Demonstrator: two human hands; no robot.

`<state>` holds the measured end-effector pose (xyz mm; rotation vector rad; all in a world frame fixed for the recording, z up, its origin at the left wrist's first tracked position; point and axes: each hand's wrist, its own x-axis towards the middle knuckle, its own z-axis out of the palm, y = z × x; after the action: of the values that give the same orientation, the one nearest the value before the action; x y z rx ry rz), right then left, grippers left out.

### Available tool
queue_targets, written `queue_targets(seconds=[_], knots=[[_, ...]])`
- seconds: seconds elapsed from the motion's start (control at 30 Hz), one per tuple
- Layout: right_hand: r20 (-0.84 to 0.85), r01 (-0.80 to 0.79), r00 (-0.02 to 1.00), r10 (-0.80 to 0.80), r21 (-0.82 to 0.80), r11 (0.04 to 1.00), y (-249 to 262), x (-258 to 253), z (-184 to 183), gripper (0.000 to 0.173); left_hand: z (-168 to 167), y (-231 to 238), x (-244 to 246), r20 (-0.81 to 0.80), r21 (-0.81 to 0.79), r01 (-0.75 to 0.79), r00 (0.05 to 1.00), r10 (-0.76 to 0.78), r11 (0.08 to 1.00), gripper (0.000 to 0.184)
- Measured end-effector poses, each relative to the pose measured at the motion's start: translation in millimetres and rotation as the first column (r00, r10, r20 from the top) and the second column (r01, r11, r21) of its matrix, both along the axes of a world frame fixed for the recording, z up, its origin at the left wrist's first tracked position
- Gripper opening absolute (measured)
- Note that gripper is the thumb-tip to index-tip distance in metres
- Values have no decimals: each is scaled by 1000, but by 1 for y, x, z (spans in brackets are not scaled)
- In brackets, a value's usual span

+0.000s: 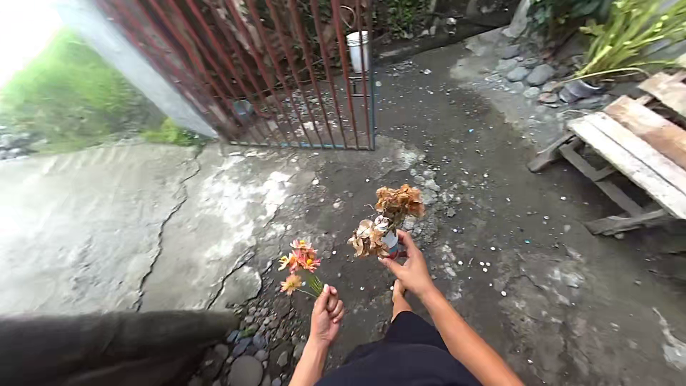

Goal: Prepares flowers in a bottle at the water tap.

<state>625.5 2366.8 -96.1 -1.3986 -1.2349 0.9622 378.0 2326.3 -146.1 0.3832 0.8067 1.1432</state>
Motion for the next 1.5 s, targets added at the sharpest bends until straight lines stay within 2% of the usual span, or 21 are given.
queue_targets(seconds=[0.1,0.27,0.33,0.43,0.5,0.67,0.77,0.9,0.97,1.07,1.13,1.23,1.33,1.5], knots=[[40,126,991,-128,60,990,60,72,-6,70,-11,93,53,-18,44,30,999,-29,999,46],[96,202,973,-209,83,976,169,178,4,71,-6,247,156,-108,50,29,994,-24,998,57],[43,241,969,-243,40,970,208,210,3,76,-8,295,192,-194,69,81,979,-67,994,54],[-65,282,957,-282,-8,959,265,250,2,81,-9,362,243,-240,107,121,966,-93,987,42],[-122,302,946,-300,-7,953,305,276,-4,83,-13,405,276,-239,104,147,964,-119,984,35],[-213,361,909,-358,-26,932,421,337,-23,84,-38,526,348,-191,54,267,949,-252,962,32],[-232,400,886,-401,-54,915,499,372,-25,87,-38,621,392,-184,29,385,909,-373,922,25],[-255,443,859,-443,-61,894,618,412,-10,92,-40,772,458,-177,-18,597,788,-590,802,35],[-260,442,860,-439,-50,896,677,437,3,89,-42,845,501,-185,-46,684,710,-679,728,36],[-212,441,874,-437,-32,897,753,464,13,82,-39,922,551,-182,-59,763,626,-758,644,41],[-208,455,872,-444,8,890,807,485,18,79,-33,966,586,-144,-86,754,638,-757,652,45],[-199,438,887,-417,71,896,895,522,18,89,-30,1034,631,-53,-90,732,674,-737,675,46],[-172,357,927,-334,122,926,995,562,11,85,-33,1112,667,52,-49,718,696,-716,694,48],[-179,167,972,-150,80,983,1169,616,18,82,-26,1258,711,163,37,614,775,-611,789,52]])
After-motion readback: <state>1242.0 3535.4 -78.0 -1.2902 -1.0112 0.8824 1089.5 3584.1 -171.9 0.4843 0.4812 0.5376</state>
